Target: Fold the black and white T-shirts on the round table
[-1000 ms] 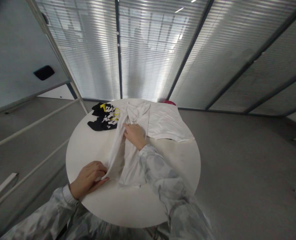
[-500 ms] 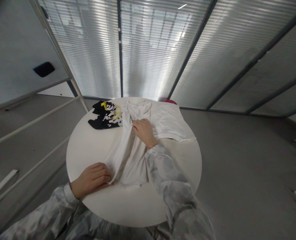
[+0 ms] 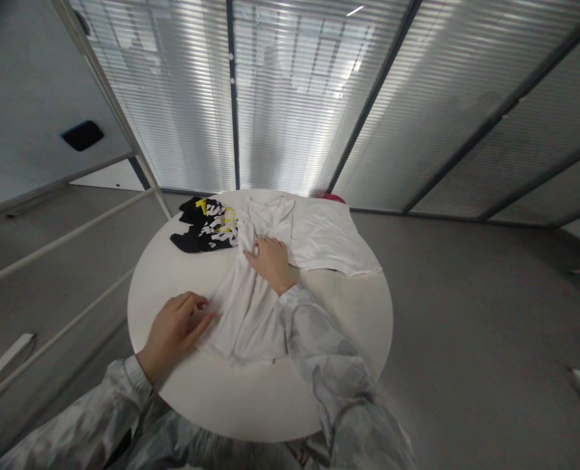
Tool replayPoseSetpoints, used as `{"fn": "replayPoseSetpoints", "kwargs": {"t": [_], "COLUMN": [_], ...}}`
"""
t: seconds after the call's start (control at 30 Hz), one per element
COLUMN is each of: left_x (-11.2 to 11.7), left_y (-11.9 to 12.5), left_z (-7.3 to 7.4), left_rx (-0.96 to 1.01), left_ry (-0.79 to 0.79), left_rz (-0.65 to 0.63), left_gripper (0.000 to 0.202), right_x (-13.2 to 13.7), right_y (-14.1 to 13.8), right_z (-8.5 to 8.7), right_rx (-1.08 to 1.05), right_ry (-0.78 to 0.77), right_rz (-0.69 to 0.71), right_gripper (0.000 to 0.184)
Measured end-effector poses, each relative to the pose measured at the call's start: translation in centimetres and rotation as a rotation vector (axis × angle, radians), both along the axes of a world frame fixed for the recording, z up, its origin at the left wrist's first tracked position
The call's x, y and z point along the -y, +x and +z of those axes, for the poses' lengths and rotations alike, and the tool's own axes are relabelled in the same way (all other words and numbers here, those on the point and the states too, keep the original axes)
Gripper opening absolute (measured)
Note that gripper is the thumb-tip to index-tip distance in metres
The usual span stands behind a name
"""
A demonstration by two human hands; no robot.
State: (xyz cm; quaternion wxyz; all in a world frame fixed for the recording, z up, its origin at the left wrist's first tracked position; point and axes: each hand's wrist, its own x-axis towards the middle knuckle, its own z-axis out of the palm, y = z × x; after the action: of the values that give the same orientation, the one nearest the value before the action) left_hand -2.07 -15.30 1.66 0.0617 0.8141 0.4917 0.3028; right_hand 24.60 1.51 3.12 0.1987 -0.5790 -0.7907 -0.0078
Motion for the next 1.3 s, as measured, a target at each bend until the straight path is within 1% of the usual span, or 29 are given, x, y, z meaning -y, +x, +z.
{"fn": "replayPoseSetpoints", "kwargs": {"t": [0.03,0.07,0.17,0.23,0.3,0.43,0.57,0.67,0.73,0.8,0.83,0.87,0.9,0.97,1.03,1.1,1.17,1.23,1.3], "left_x": [-0.2,-0.4,-0.5,-0.3,-0.1,0.3,0.5,0.6,0.6,0.5,0.5,0.4,0.4,0.4,0.5,0.4,-0.1,-1.4,-3.6], "left_y": [0.2,0.3,0.7,0.7,0.6,0.3,0.3,0.3,0.3,0.3,0.3,0.4,0.4,0.5,0.6,0.6,0.5,0.4,0.8], "left_z": [-0.2,-0.3,-0.4,-0.3,-0.2,-0.2,-0.4,-0.3,0.0,0.3,0.4,0.5,0.5,0.6,1.0,1.8,3.3,5.0,6.2], "left_rx": [-0.034,-0.064,-0.111,-0.113,-0.112,-0.11,-0.143,-0.16,-0.151,-0.121,-0.108,-0.103,-0.107,-0.131,-0.142,-0.142,-0.135,-0.141,-0.149], "left_ry": [-0.024,-0.043,-0.043,-0.031,-0.035,-0.079,-0.093,-0.052,-0.013,0.016,0.016,0.007,-0.011,-0.057,-0.09,-0.122,-0.161,-0.212,-0.232], "left_rz": [0.029,0.03,-0.023,-0.032,-0.015,0.02,0.034,0.048,-0.011,-0.146,-0.229,-0.308,-0.376,-0.47,-0.518,-0.562,-0.615,-0.65,-0.619], "left_gripper": [0.022,0.026,0.03,0.031,0.031,0.031,0.033,0.035,0.029,0.014,0.01,0.021,0.034,0.056,0.064,0.064,0.059,0.05,0.041], "right_x": [-0.1,-0.3,-0.4,-0.4,-0.3,-0.1,0.9,2.8,4.6,6.7,7.8,8.8,9.8,11.5,12.7,13.5,13.7,13.5,13.0], "right_y": [-0.3,-0.5,-0.6,-0.2,0.2,0.6,0.2,0.4,1.1,2.1,2.7,3.3,3.9,4.8,5.4,5.7,5.9,6.1,6.4], "right_z": [-0.2,-0.4,-1.0,-1.3,-1.5,-1.9,-1.4,-0.9,-0.7,-0.9,-1.1,-1.3,-1.5,-1.9,-2.2,-2.3,-2.4,-2.4,-2.3], "right_rx": [0.013,0.026,0.025,-0.016,-0.063,-0.088,-0.096,-0.133,-0.146,-0.143,-0.145,-0.148,-0.151,-0.133,-0.081,-0.034,-0.019,-0.038,-0.091], "right_ry": [-0.017,-0.033,-0.054,-0.028,0.014,0.046,0.053,0.069,0.04,-0.013,-0.039,-0.06,-0.079,-0.11,-0.145,-0.169,-0.176,-0.172,-0.161], "right_rz": [-0.013,-0.019,-0.024,-0.045,-0.076,-0.125,-0.063,0.029,0.133,0.253,0.306,0.352,0.391,0.448,0.482,0.489,0.495,0.511,0.518], "right_gripper": [0.021,0.02,0.018,0.018,0.018,0.024,0.027,0.021,0.016,0.012,0.013,0.017,0.026,0.05,0.068,0.076,0.08,0.081,0.074]}}
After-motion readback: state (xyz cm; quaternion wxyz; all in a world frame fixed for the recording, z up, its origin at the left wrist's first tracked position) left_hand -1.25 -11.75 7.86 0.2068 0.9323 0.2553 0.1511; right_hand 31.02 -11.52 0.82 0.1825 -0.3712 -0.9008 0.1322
